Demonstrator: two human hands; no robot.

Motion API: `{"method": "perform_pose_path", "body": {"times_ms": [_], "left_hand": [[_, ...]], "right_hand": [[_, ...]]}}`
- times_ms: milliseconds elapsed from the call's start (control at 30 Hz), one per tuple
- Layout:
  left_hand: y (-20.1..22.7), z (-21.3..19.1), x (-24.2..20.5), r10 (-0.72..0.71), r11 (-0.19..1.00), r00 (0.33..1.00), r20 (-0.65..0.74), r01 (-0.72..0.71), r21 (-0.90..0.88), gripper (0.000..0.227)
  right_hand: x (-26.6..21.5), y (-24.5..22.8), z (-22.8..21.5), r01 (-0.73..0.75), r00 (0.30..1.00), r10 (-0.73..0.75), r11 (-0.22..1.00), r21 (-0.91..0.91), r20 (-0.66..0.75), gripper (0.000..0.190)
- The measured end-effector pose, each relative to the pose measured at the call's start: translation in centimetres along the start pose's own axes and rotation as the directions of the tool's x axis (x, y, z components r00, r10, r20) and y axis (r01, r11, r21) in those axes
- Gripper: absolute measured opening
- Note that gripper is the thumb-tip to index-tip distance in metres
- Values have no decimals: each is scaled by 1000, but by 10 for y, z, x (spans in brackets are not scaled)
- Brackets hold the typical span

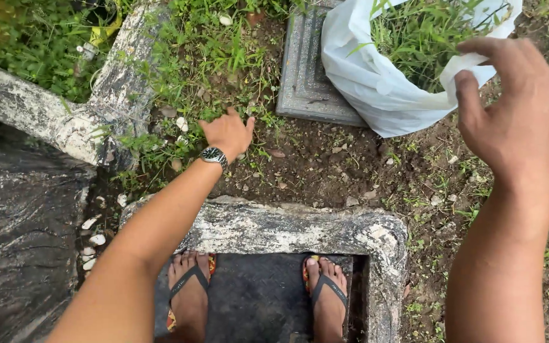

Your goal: The person is removing weeds by hand from a garden area and placing them in a plastic bag.

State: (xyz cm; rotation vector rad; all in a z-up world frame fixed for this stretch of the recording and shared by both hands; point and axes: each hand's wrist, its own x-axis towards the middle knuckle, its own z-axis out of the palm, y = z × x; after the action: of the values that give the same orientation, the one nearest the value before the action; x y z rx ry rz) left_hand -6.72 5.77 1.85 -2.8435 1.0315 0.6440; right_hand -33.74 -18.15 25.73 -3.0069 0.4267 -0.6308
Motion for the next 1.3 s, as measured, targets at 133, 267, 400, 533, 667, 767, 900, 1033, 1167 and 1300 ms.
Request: {"method": "perform_pose_path", "body": {"times_ms": [133, 267, 400, 533, 667, 767, 900, 1033, 1167, 1300], "left_hand": [[-24, 53, 32, 23, 971, 1000, -1, -22, -238, 50], [-40, 55, 33, 96, 958, 995, 0, -92, -272, 47], [-62, 54, 27, 257, 930, 966, 33, -238, -278, 39], [-78, 58, 8, 455, 841, 891, -1, -430, -328, 37], [-60, 54, -28, 552, 788, 834, -22, -530, -314, 32], [-49, 53, -45, 556, 795, 829, 57, -511, -326, 28], [-38, 69, -76, 734, 670, 673, 86, -700, -248, 27], [-23, 88, -129, 884, 440, 468, -13, -839, -320, 35], [-21, 64, -107, 748, 664, 654, 115, -732, -153, 32], [-18, 49, -62, 523, 850, 850, -68, -514, 113, 38]], "right_hand": [[9, -17, 1, -28, 999, 27, 999, 19, 21, 22], [3, -8, 2, -55, 998, 53, 997, 55, 39, 19], [-1, -7, 0, -96, 994, 94, 995, 35, 59, 17], [-1, -7, -3, -104, 993, 102, 994, 38, 56, 17], [-9, -8, -6, -109, 993, 107, 993, 52, 50, 19], [-7, -13, -9, -95, 994, 93, 995, 24, 53, 20], [-11, -6, -11, -112, 991, 111, 994, 11, 81, 19], [-23, 10, -6, -82, 994, 81, 996, 20, 72, 17], [-9, -5, -8, -188, 976, 184, 982, 27, 115, 18], [-8, -11, -5, -128, 984, 123, 991, 32, 128, 21]]}}
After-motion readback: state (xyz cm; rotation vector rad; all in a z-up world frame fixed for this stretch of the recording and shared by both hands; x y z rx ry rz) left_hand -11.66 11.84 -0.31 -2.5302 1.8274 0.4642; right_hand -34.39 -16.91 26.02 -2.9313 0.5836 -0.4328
